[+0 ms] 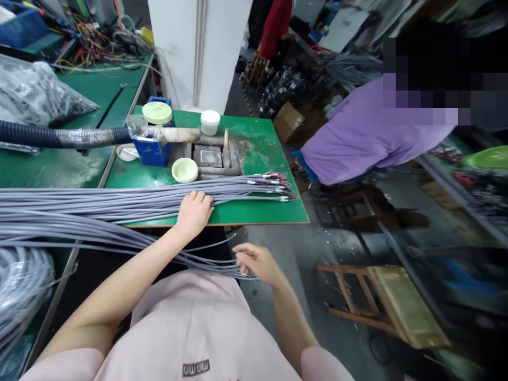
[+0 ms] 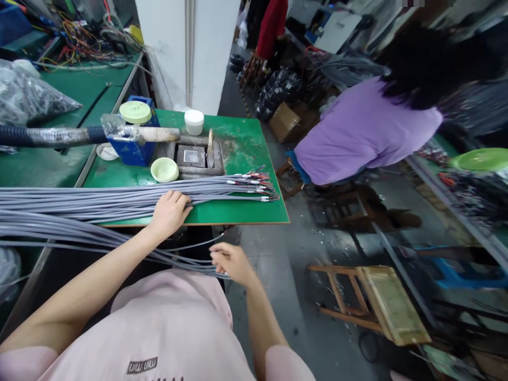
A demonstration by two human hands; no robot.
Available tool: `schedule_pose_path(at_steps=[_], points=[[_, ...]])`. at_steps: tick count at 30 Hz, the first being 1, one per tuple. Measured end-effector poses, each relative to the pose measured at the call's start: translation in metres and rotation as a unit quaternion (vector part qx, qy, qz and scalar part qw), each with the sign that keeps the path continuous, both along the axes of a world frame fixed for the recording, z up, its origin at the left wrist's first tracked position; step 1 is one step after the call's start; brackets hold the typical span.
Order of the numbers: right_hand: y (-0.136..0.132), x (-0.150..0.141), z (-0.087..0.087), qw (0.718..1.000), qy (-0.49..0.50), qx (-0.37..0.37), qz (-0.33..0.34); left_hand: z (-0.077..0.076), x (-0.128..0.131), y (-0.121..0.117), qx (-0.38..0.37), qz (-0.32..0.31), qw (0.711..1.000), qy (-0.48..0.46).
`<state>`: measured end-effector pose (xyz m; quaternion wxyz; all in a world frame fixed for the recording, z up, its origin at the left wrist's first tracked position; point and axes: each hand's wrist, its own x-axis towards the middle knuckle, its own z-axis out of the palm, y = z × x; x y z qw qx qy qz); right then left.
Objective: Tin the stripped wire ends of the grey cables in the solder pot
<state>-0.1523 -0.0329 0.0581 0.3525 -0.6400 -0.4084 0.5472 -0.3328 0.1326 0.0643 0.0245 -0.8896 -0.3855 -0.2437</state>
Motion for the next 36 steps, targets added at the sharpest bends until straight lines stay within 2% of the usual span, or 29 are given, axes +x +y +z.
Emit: schedule_pose_path(at_steps=[3, 6, 9, 12, 15, 18, 19, 21, 23, 25, 28, 31, 33, 36], points=[[0.031, -0.031, 0.005, 0.992, 0.089, -0.014, 0.086, 0.0, 0.0, 0.002, -0.02, -0.015, 1.0, -0.009], [0.054, -0.048, 0.012, 0.975, 0.203, -0.016, 0.087, 0.006, -0.002, 0.005, -0.056, -0.044, 0.996, -0.058], [0.072, -0.049, 0.029, 0.95, 0.308, 0.046, -0.017, 0.024, -0.01, 0.002, -0.106, -0.071, 0.984, -0.123], [0.086, -0.035, 0.051, 0.916, 0.342, 0.145, -0.154, 0.046, -0.023, -0.007, -0.174, -0.09, 0.96, -0.2], [0.095, -0.016, 0.07, 0.89, 0.286, 0.231, -0.271, 0.056, -0.033, -0.015, -0.211, -0.119, 0.935, -0.26], [0.091, -0.005, 0.081, 0.873, 0.189, 0.319, -0.318, 0.049, -0.036, -0.018, -0.247, -0.162, 0.923, -0.247], [0.087, -0.004, 0.082, 0.879, 0.156, 0.334, -0.303, 0.045, -0.035, -0.019, -0.267, -0.181, 0.917, -0.234], [0.077, -0.006, 0.082, 0.914, 0.086, 0.322, -0.229, 0.037, -0.032, -0.021, -0.323, -0.209, 0.892, -0.237], [0.065, -0.013, 0.078, 0.953, 0.012, 0.272, -0.131, 0.032, -0.03, -0.025, -0.387, -0.206, 0.851, -0.29], [0.056, -0.02, 0.072, 0.97, -0.047, 0.23, -0.056, 0.031, -0.029, -0.028, -0.447, -0.165, 0.796, -0.374], [0.048, -0.03, 0.063, 0.974, -0.084, 0.209, 0.007, 0.033, -0.031, -0.03, -0.509, -0.098, 0.713, -0.472], [0.048, -0.036, 0.057, 0.973, -0.093, 0.204, 0.049, 0.036, -0.033, -0.03, -0.527, -0.05, 0.657, -0.536], [0.049, -0.039, 0.056, 0.971, -0.099, 0.207, 0.069, 0.038, -0.034, -0.03, -0.512, -0.021, 0.639, -0.574], [0.052, -0.043, 0.057, 0.967, -0.112, 0.209, 0.089, 0.042, -0.035, -0.032, -0.467, 0.012, 0.636, -0.614]])
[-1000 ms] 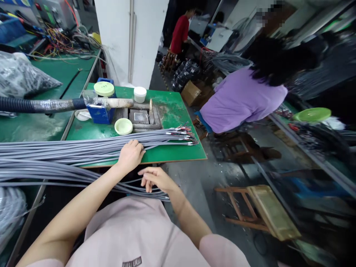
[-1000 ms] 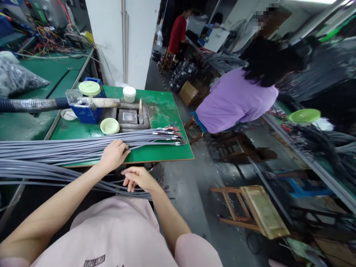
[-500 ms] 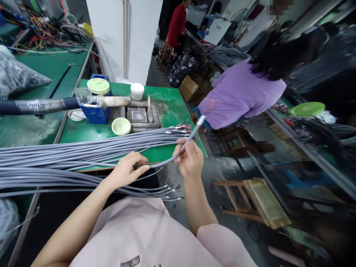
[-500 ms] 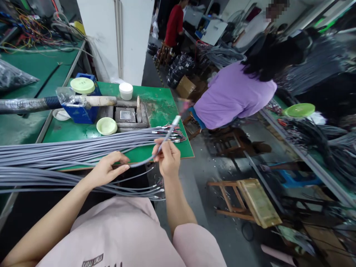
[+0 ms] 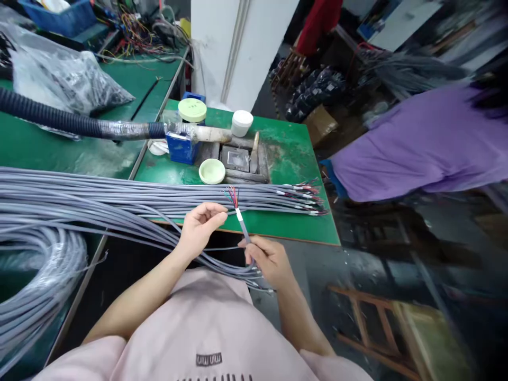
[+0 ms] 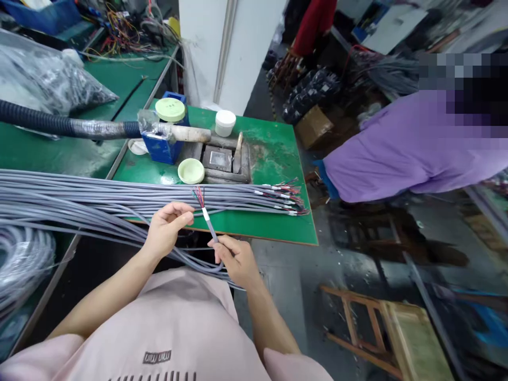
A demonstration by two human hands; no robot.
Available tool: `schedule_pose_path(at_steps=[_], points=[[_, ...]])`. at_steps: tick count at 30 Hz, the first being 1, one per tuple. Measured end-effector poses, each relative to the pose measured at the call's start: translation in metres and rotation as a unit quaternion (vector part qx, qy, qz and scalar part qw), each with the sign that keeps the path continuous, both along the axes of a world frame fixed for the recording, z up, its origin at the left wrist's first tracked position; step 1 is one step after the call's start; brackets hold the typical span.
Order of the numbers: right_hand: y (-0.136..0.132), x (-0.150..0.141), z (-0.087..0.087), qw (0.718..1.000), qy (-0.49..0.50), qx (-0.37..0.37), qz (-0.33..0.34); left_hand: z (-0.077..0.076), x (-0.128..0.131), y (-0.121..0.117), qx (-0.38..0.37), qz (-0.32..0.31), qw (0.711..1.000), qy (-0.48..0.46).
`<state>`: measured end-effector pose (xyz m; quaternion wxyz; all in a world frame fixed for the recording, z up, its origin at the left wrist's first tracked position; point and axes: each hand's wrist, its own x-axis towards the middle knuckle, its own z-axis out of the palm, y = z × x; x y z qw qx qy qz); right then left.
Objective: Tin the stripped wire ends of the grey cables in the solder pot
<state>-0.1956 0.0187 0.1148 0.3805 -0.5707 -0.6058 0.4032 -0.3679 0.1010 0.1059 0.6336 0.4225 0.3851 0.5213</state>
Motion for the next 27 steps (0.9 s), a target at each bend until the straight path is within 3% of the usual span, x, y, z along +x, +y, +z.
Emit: schedule_pose_path(at_steps=[7, 12, 27], points=[[0.003, -0.009, 0.002, 0.997, -0.05, 0.031, 0.054, 0.01, -0.001, 0.003, 0.029, 0.058, 0.998, -0.013], [0.004, -0.013, 0.003, 0.995, -0.08, 0.031, 0.049, 0.01, 0.0, 0.004, 0.059, 0.094, 0.994, 0.004], [0.005, -0.022, 0.002, 0.987, -0.138, 0.064, 0.055, 0.007, -0.005, 0.004, 0.095, 0.096, 0.99, 0.036]])
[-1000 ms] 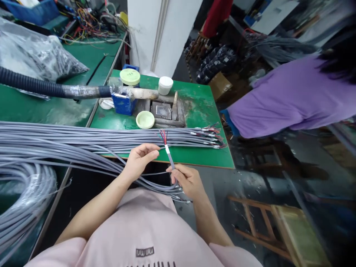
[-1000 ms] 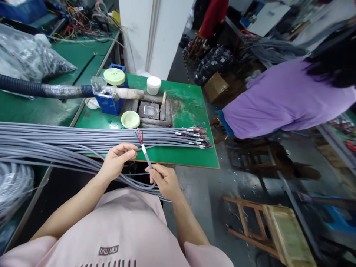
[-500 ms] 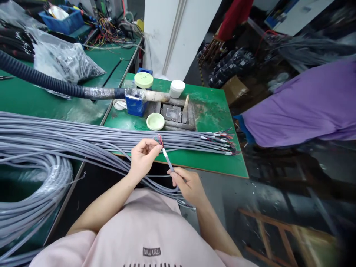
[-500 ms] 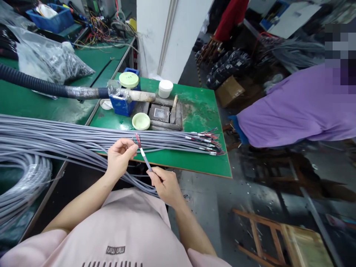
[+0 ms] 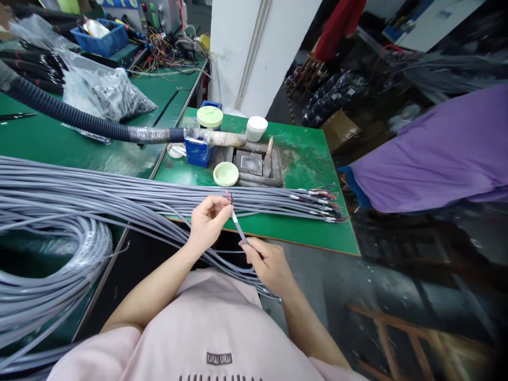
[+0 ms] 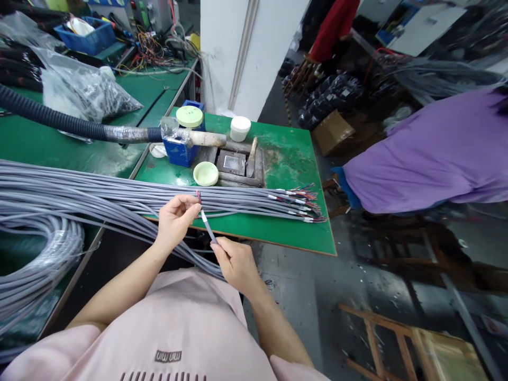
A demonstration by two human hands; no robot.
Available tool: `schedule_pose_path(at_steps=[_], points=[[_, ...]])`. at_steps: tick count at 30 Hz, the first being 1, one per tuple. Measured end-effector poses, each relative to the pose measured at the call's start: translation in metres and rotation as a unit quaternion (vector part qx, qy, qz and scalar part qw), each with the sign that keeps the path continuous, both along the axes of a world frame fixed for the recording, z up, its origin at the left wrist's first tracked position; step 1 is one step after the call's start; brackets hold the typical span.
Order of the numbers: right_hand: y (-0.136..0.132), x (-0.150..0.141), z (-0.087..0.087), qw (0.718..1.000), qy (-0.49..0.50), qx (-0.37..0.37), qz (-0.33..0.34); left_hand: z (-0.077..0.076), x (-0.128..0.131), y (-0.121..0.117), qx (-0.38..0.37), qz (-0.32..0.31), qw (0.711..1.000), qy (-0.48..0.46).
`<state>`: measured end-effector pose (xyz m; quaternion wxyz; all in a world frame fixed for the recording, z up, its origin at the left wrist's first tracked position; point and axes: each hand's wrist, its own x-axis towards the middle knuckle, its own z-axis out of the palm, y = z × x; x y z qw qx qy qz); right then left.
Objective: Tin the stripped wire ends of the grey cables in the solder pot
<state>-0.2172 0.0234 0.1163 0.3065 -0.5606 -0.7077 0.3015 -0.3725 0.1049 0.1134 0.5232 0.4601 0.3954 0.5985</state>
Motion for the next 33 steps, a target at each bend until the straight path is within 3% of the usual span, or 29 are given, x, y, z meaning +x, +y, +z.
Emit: schedule_pose_path(at_steps=[9, 15, 17, 19, 22, 25, 29, 33], points=[[0.003, -0.002, 0.003, 0.994, -0.094, 0.052, 0.034, -0.001, -0.008, 0.011, -0.019, -0.06, 0.997, 0.05], [0.004, 0.007, 0.006, 0.992, -0.09, 0.035, 0.079, -0.005, -0.013, 0.017, -0.019, -0.104, 0.988, 0.109], [0.005, 0.01, 0.003, 0.996, -0.043, -0.002, 0.08, -0.005, -0.013, 0.015, 0.002, -0.098, 0.987, 0.126], [0.006, 0.012, -0.002, 0.991, 0.066, -0.086, 0.074, -0.004, -0.012, 0.01, 0.061, -0.079, 0.983, 0.155], [0.012, 0.011, -0.01, 0.932, 0.287, -0.215, 0.059, -0.006, -0.005, -0.004, 0.215, -0.073, 0.951, 0.21], [0.019, 0.004, -0.013, 0.875, 0.414, -0.249, 0.016, -0.014, 0.005, -0.018, 0.326, -0.064, 0.917, 0.221], [0.021, -0.006, -0.014, 0.86, 0.451, -0.235, -0.041, -0.025, 0.012, -0.029, 0.313, -0.062, 0.929, 0.186], [0.02, -0.008, -0.015, 0.862, 0.467, -0.172, -0.094, -0.026, 0.017, -0.037, 0.205, -0.116, 0.969, 0.068]])
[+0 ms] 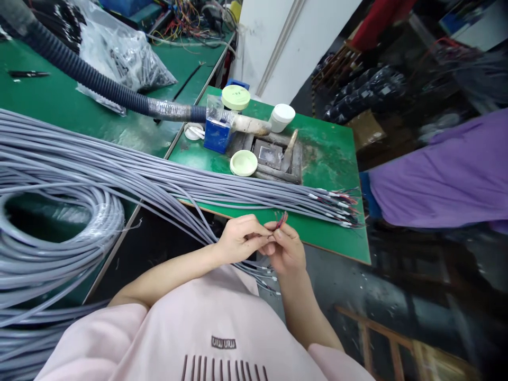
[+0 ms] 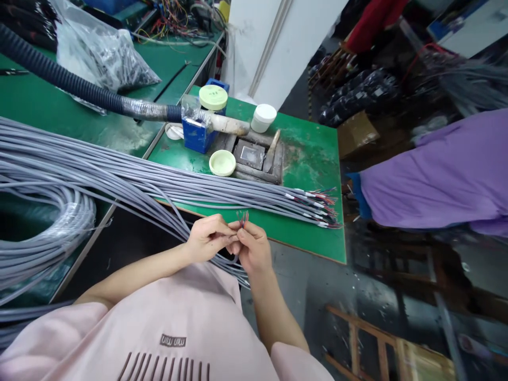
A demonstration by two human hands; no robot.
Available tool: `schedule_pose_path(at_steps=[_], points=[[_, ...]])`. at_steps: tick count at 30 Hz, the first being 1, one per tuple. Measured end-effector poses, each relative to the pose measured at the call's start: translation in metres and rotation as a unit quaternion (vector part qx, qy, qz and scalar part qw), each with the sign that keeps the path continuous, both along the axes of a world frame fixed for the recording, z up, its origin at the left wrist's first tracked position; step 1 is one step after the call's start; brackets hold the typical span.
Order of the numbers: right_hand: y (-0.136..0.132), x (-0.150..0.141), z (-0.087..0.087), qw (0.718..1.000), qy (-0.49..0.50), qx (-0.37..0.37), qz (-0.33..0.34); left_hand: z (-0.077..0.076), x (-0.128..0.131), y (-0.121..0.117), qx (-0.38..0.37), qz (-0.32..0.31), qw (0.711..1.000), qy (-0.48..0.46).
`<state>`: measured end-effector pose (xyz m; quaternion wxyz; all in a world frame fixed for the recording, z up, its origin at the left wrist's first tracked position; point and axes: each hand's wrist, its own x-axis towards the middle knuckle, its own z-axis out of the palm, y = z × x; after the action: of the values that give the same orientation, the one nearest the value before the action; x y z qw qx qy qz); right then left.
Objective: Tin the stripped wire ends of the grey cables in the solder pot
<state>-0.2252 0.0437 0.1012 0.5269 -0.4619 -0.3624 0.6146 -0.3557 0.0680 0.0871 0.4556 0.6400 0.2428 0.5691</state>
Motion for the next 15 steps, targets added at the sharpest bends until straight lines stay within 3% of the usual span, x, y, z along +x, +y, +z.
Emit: schedule_pose_path(at_steps=[5, 8, 12, 15], points=[[0.004, 0.007, 0.001, 0.984, -0.119, 0.109, -0.074, 0.003, 0.009, -0.004, -0.219, -0.091, 0.958, -0.164], [0.009, 0.009, 0.008, 0.951, -0.247, 0.175, -0.069, 0.006, 0.008, -0.001, -0.273, -0.073, 0.944, -0.171], [0.027, 0.007, 0.025, 0.891, -0.386, 0.238, -0.036, 0.01, -0.006, 0.011, -0.258, -0.009, 0.959, -0.121], [0.059, 0.007, 0.04, 0.858, -0.449, 0.245, -0.036, 0.008, -0.028, 0.028, -0.15, 0.105, 0.983, -0.01]])
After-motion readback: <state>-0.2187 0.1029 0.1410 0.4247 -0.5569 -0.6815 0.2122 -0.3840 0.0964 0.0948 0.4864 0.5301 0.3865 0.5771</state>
